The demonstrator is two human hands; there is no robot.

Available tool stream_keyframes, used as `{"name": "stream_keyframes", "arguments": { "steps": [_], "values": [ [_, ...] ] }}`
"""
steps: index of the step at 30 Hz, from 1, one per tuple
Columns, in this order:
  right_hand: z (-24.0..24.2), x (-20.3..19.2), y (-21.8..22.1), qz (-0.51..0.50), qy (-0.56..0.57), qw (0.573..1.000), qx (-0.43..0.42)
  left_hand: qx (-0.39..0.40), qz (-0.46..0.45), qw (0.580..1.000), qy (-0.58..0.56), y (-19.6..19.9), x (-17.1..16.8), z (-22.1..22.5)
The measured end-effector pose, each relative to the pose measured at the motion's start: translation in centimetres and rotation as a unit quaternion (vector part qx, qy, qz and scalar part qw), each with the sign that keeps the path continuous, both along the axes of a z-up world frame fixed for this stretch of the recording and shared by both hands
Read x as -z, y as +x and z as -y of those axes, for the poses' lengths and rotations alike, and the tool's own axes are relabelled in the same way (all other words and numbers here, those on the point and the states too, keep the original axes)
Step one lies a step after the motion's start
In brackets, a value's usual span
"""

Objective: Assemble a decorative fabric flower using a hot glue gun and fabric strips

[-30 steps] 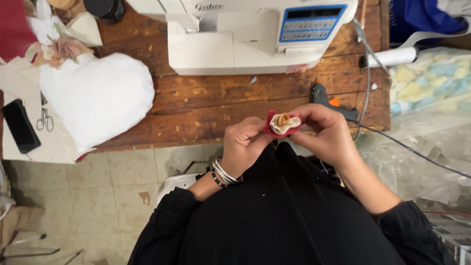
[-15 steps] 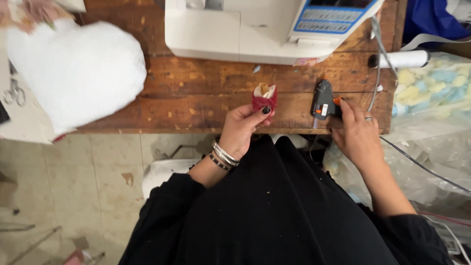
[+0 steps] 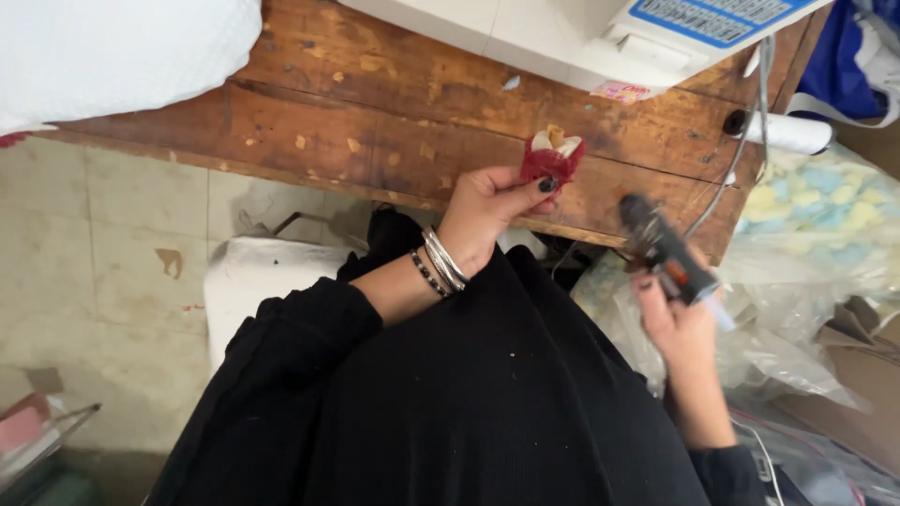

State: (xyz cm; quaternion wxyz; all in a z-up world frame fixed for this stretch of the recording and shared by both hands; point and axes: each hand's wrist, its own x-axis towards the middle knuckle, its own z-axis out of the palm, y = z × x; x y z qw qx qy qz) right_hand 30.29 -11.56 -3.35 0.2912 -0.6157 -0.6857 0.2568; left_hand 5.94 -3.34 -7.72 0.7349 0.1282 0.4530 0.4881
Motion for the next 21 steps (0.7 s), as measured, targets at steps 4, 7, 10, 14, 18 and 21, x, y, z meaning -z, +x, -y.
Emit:
{"name": "stream_keyframes", "arguments": {
  "steps": [4, 7, 10, 14, 18, 21],
  "values": [
    [0.1, 0.7, -1.0, -0.127, -0.036, 0.991, 0.008, 0.032, 0.024, 0.999, 0.005, 1.2, -1.1, -0.1],
    [0.4, 0.9, -0.9, -0.141, -0.053, 0.988, 0.023, 0.047, 0.036, 0.998, 0.013, 1.8, -2.0, 0.2],
    [0.0, 1.0, -0.8, -0.142, -0.015, 0.990, 0.003, 0.054, 0.054, 0.997, 0.015, 2.0, -2.1, 0.5],
    [0.5, 1.6, -0.4, -0.130, -0.010, 0.991, 0.007, 0.057, 0.084, 0.995, 0.016, 2.3, -2.4, 0.8],
    [0.3, -0.1, -1.9, -0.142, -0.008, 0.990, 0.015, 0.077, 0.089, 0.993, 0.008, 2.1, -2.5, 1.0],
    [0.6, -0.1, -1.5, -0.133, 0.009, 0.991, 0.002, 0.083, 0.095, 0.992, 0.000, 1.8, -2.8, 1.1]
  ]
}}
